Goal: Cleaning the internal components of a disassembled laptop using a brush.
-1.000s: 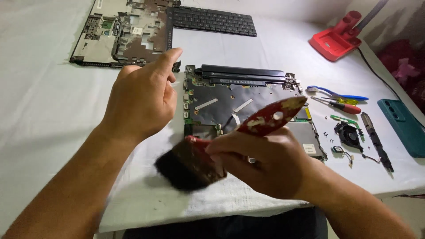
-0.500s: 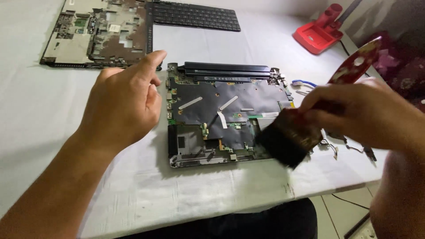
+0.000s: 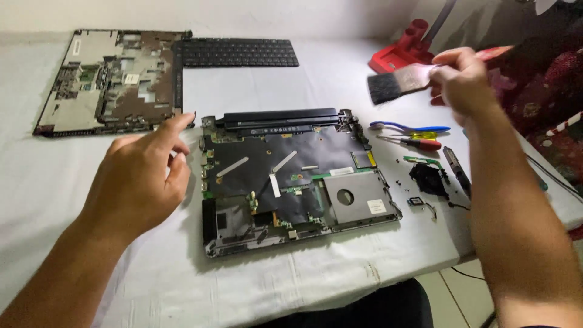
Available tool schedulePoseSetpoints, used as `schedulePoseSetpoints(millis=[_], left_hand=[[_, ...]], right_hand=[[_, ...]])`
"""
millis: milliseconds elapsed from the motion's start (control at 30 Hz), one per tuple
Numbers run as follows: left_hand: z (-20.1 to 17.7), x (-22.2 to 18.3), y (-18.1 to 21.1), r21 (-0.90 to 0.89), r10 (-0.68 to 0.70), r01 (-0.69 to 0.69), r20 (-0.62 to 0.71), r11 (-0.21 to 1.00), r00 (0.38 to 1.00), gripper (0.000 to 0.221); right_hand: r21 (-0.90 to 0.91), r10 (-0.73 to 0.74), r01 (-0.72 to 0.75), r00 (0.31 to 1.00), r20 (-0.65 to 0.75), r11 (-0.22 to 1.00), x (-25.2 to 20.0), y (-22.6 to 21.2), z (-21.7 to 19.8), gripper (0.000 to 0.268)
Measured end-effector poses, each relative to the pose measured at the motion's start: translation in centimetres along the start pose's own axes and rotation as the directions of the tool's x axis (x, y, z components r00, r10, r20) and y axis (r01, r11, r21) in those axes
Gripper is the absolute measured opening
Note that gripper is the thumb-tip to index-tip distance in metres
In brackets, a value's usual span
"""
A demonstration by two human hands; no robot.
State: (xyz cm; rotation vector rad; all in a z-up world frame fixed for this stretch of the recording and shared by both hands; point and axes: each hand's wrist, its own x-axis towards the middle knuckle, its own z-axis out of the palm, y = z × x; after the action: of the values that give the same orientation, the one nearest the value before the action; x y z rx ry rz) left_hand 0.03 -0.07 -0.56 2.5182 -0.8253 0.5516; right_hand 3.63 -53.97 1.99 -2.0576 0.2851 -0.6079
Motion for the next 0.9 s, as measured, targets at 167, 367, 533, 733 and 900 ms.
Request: schedulePoseSetpoints(millis=[167,367,533,733,900], left_hand=[[1.0,-0.3,-0.4,0.017,0.007,-0.007,0.016,1.0,1.0,0.062],[1.8,-0.9,1.2,0.019,0.046,-0.047,0.084,0.999,0.995,0.047],[1.9,-1.2,2.2,-0.007,0.208,-0.208,0.012,0.978,0.978,0.034],[2.2,-1.2,1.9,0.007,0.213,-0.213,0.029,0.977,0.977,0.031],[1.6,-1.0,2.4,0.007,0.265,-0.265,0.018,0.964,0.964,0.032]], right_hand=[[0.026,0.266,-0.271,0.958,0.109,0.962,1.0,3.0,2.6,0.02],[-0.123,0.21,-0.203,0.976,0.054,0.972,2.8,7.1,2.7,0.033],[-0.539,0.165,-0.199,0.98,-0.111,0.819,3.5,8.7,2.2,0.028],[-0.602,0.165,-0.167,0.985,-0.059,0.781,2.7,7.9,2.8,0.019],[-0.685,0.084,0.011,0.991,0.106,0.728,-1.4,1.1,3.8,0.024]])
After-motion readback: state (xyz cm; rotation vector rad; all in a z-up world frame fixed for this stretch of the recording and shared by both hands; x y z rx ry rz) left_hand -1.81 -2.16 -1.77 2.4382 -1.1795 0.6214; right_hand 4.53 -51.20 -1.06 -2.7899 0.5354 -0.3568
